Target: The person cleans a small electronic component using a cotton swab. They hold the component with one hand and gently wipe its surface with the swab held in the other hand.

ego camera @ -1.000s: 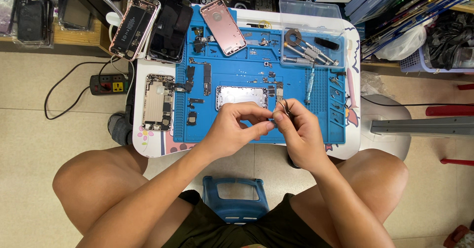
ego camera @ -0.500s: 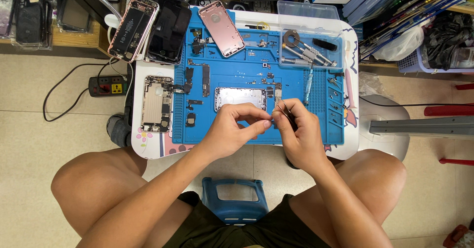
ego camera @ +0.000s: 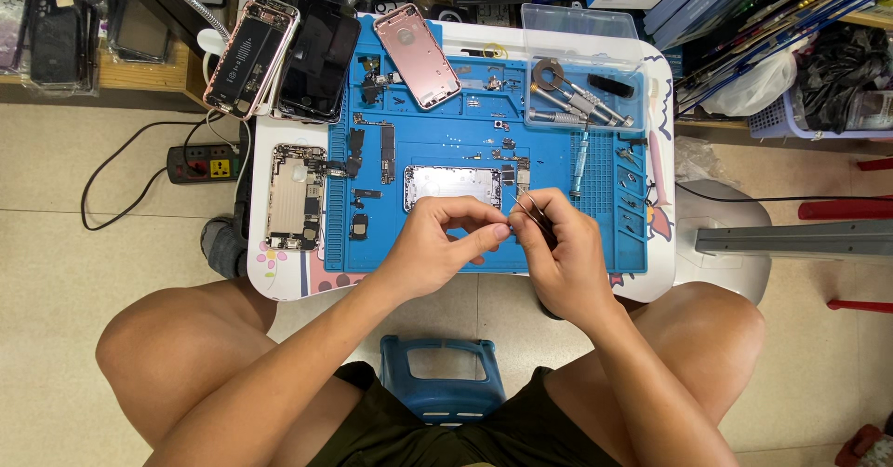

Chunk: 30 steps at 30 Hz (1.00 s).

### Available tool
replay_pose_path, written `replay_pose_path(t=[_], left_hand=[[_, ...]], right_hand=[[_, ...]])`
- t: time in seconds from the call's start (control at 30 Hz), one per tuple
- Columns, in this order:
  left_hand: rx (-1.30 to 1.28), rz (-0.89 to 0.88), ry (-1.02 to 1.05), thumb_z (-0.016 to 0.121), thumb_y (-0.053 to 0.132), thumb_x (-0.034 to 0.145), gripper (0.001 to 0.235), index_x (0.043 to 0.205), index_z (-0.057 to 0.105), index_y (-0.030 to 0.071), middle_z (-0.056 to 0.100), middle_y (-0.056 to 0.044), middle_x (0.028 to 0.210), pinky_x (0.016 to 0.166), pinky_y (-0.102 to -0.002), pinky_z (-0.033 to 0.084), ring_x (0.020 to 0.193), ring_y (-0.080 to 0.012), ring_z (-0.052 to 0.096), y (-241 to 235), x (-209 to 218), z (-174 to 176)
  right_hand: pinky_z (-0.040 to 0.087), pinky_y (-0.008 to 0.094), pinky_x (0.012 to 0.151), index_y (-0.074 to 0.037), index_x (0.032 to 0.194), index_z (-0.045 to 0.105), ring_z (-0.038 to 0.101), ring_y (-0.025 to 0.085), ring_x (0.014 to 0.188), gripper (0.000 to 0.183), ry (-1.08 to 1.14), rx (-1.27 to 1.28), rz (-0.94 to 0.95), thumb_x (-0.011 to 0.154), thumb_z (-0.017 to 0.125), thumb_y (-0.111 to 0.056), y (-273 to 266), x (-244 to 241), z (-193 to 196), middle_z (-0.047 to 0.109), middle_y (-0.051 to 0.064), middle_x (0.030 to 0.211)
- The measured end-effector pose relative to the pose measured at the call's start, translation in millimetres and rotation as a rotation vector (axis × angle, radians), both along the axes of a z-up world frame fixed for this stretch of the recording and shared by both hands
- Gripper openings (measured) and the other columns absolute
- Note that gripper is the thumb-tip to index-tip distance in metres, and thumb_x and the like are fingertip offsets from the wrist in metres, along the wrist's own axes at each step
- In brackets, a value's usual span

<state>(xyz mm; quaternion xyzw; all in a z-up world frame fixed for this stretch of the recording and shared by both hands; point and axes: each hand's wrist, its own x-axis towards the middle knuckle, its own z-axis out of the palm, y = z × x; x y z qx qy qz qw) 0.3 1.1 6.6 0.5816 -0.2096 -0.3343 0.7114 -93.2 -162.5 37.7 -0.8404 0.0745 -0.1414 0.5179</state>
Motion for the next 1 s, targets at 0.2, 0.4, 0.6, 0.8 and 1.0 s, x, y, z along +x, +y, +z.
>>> replay_pose_path(t=[0.2, 0.4, 0.6, 0.8, 1.0], left_hand=[[0.009, 0.024, 0.035, 0.076, 0.017, 0.095, 0.017, 0.106, 0.079, 0.004, 0.079, -0.010, 0.087, 0.065, -0.032, 0.069, 0.084, -0.0160, 0.077, -0.3, 1.2, 0.2], [-0.075, 0.139, 0.325, 0.079, 0.018, 0.096, 0.022, 0.109, 0.078, 0.001, 0.080, -0.011, 0.090, 0.069, -0.031, 0.070, 0.087, -0.0172, 0.079, -4.9, -2.5, -12.8], [-0.115, 0.183, 0.498, 0.080, 0.021, 0.096, 0.020, 0.109, 0.079, 0.006, 0.081, -0.007, 0.089, 0.073, -0.030, 0.070, 0.089, -0.0140, 0.079, -13.1, -11.1, -26.7], [-0.144, 0.168, 0.546, 0.078, 0.027, 0.098, 0.021, 0.110, 0.080, 0.011, 0.081, -0.005, 0.092, 0.086, -0.029, 0.065, 0.096, -0.0112, 0.075, -20.5, -19.3, -46.5], [-0.153, 0.136, 0.637, 0.078, 0.031, 0.098, 0.024, 0.114, 0.080, 0.013, 0.082, -0.003, 0.098, 0.088, -0.026, 0.062, 0.099, -0.0096, 0.076, -20.2, -21.6, -42.9]], right_hand=[[0.042, 0.027, 0.054, -0.004, 0.101, 0.068, 0.043, 0.011, 0.058, 0.013, -0.038, 0.084, -0.025, 0.107, 0.058, -0.009, -1.5, 2.2, 0.5, 0.057, 0.004, 0.062], [0.039, 0.022, 0.049, -0.010, 0.096, 0.080, 0.039, 0.012, 0.046, 0.008, -0.226, -0.158, -0.066, 0.089, 0.083, -0.006, -3.7, -1.7, 1.3, 0.044, -0.003, 0.047], [0.045, 0.024, 0.047, -0.017, 0.101, 0.082, 0.049, 0.014, 0.046, 0.023, -0.266, -0.403, -0.061, 0.085, 0.085, -0.001, 10.1, 0.4, 2.0, 0.054, -0.002, 0.055], [0.042, 0.025, 0.045, -0.016, 0.098, 0.083, 0.047, 0.016, 0.043, 0.022, -0.337, -0.428, -0.087, 0.084, 0.087, 0.000, 7.3, 2.8, -3.1, 0.051, 0.000, 0.053], [0.038, 0.025, 0.045, -0.017, 0.095, 0.084, 0.044, 0.014, 0.043, 0.021, -0.318, -0.353, -0.112, 0.086, 0.086, 0.002, 9.2, 2.4, -1.7, 0.048, -0.001, 0.053]])
